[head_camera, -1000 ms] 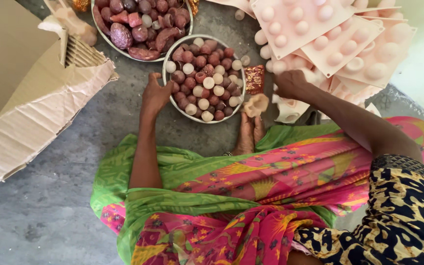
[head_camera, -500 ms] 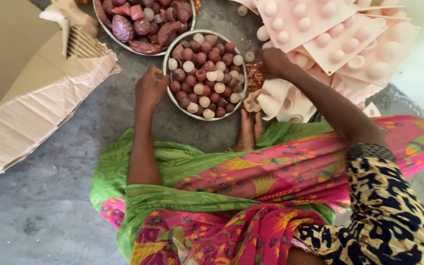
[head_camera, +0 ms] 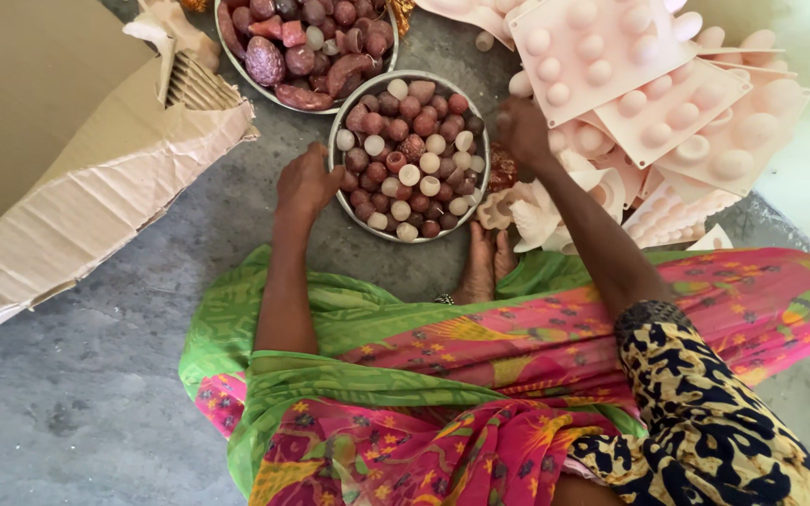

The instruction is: The person sits on the floor and sorts reddish-brown spherical sweets from a metal bowl, discarding debris onto the floor. They then place the sorted sweets into a second bowl and handle pink plastic trays nearby.

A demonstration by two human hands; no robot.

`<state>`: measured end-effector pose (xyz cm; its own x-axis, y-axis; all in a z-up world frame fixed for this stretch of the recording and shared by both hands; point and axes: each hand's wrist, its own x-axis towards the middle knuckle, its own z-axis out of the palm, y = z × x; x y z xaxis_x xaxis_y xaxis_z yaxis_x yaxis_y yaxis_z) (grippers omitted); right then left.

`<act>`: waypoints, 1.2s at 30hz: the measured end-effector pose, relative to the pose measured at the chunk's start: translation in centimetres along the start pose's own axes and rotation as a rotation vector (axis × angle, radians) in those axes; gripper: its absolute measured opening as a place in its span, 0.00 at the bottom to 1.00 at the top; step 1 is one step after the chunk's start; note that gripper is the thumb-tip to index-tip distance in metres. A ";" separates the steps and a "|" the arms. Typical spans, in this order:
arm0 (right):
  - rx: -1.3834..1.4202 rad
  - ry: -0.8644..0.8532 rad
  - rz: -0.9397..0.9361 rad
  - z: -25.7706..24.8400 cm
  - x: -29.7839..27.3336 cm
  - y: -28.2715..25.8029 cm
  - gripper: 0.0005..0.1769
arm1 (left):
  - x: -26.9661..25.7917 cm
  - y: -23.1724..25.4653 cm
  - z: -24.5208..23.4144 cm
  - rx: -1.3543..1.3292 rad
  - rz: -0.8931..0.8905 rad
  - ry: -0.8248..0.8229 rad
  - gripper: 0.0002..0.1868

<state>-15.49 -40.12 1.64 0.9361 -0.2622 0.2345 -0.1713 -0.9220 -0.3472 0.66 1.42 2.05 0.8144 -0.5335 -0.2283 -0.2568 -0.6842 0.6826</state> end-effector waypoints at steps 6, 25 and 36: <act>0.301 -0.117 0.115 -5.7 3.0 -7.0 0.12 | 0.4 0.2 0.3 -0.006 -0.043 -0.042 0.27; -0.162 -1.162 0.043 -8.4 -3.7 -3.8 0.17 | 0.8 -0.7 1.2 0.071 -0.034 -0.095 0.28; -0.383 -0.691 0.124 -26.7 -0.4 0.7 0.22 | 0.0 0.2 1.1 0.077 -0.051 -0.122 0.27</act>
<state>-24.16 -48.23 25.54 0.8604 -0.2490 -0.4446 -0.2630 -0.9643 0.0310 -0.01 0.74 1.46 0.7591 -0.5505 -0.3474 -0.2599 -0.7456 0.6136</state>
